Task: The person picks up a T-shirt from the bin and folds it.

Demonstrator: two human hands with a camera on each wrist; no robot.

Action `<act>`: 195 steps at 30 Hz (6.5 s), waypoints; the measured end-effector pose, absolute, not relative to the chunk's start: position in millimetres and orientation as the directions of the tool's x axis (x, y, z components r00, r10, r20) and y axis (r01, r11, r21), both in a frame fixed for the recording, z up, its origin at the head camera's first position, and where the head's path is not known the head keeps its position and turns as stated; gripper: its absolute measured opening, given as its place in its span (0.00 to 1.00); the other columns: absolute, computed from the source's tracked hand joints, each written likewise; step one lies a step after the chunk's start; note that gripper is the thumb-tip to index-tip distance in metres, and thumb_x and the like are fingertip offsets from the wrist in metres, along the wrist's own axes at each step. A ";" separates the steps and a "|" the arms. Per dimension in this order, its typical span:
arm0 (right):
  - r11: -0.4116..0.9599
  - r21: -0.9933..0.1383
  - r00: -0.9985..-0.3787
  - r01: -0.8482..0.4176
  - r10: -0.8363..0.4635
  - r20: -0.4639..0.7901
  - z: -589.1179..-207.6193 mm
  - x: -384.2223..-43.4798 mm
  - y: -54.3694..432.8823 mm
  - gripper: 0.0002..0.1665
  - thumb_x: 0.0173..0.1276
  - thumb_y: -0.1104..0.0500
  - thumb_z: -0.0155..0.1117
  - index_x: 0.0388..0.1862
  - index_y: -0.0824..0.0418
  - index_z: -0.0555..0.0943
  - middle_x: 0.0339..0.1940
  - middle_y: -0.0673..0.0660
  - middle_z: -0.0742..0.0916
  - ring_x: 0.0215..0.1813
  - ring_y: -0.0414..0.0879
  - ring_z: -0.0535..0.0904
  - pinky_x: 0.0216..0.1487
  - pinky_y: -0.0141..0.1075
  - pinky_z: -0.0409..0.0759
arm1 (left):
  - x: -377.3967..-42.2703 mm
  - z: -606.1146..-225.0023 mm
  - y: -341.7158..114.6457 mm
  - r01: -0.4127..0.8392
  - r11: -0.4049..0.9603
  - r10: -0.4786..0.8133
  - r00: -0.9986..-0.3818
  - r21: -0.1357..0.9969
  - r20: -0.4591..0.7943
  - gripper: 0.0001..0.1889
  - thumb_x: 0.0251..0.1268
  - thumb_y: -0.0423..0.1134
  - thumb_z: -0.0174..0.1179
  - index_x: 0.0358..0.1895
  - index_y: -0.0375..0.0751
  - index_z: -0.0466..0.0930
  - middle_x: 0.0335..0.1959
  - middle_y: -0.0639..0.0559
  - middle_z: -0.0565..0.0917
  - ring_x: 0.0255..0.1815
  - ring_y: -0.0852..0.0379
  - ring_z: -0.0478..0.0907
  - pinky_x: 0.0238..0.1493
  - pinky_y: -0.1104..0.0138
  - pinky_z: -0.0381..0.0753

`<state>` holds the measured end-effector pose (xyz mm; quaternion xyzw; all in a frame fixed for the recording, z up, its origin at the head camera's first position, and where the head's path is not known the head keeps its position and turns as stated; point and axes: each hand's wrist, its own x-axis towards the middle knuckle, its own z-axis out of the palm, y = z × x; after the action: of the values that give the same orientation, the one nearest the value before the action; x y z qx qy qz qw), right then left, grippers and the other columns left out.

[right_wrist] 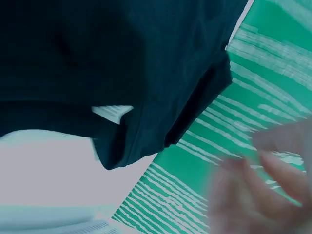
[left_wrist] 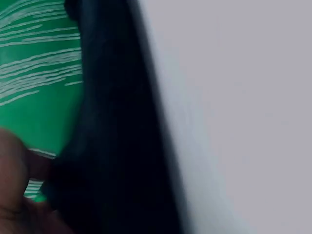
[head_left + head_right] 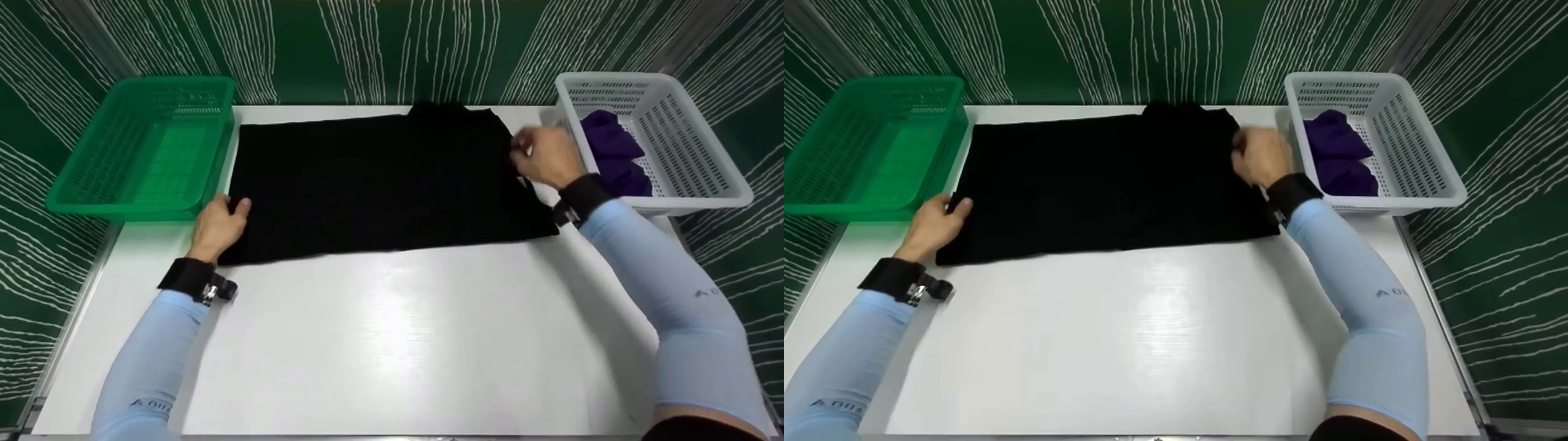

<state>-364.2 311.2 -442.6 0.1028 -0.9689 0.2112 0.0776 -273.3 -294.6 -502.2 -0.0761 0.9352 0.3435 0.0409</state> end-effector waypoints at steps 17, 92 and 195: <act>0.952 -0.299 -0.946 -0.062 -0.151 -0.287 -477.2 -288.4 354.7 0.30 0.66 0.37 0.70 0.40 0.65 0.86 0.38 0.67 0.89 0.40 0.63 0.83 0.41 0.54 0.79 | -235.4 -494.3 -315.1 -0.213 0.577 -0.158 -0.976 0.789 -0.148 0.32 0.85 0.51 0.39 0.78 0.29 0.58 0.46 0.32 0.76 0.20 0.52 0.80 0.22 0.64 0.82; 0.943 -0.096 -0.921 -0.320 -0.333 -0.203 -515.6 -280.0 356.2 0.63 0.73 0.25 0.48 0.84 0.68 0.41 0.83 0.74 0.40 0.80 0.75 0.32 0.75 0.70 0.43 | -303.0 -498.9 -233.3 0.216 0.971 0.228 -0.964 0.100 -0.135 0.41 0.79 0.58 0.50 0.81 0.33 0.51 0.80 0.24 0.41 0.79 0.22 0.41 0.69 0.29 0.55; 0.825 -0.328 -0.839 -0.459 -0.525 -0.146 -449.8 -362.0 282.8 0.55 0.53 0.28 0.76 0.71 0.59 0.74 0.54 0.59 0.86 0.56 0.56 0.82 0.57 0.54 0.77 | -326.5 -473.3 -251.9 0.415 0.903 0.430 -0.864 0.112 -0.263 0.22 0.55 0.48 0.74 0.45 0.38 0.80 0.41 0.39 0.85 0.43 0.40 0.83 0.44 0.46 0.82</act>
<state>-362.0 282.8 -449.8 0.2595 -0.9483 0.1415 -0.1157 -326.5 -251.9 -473.3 0.2189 0.9650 0.0257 0.1421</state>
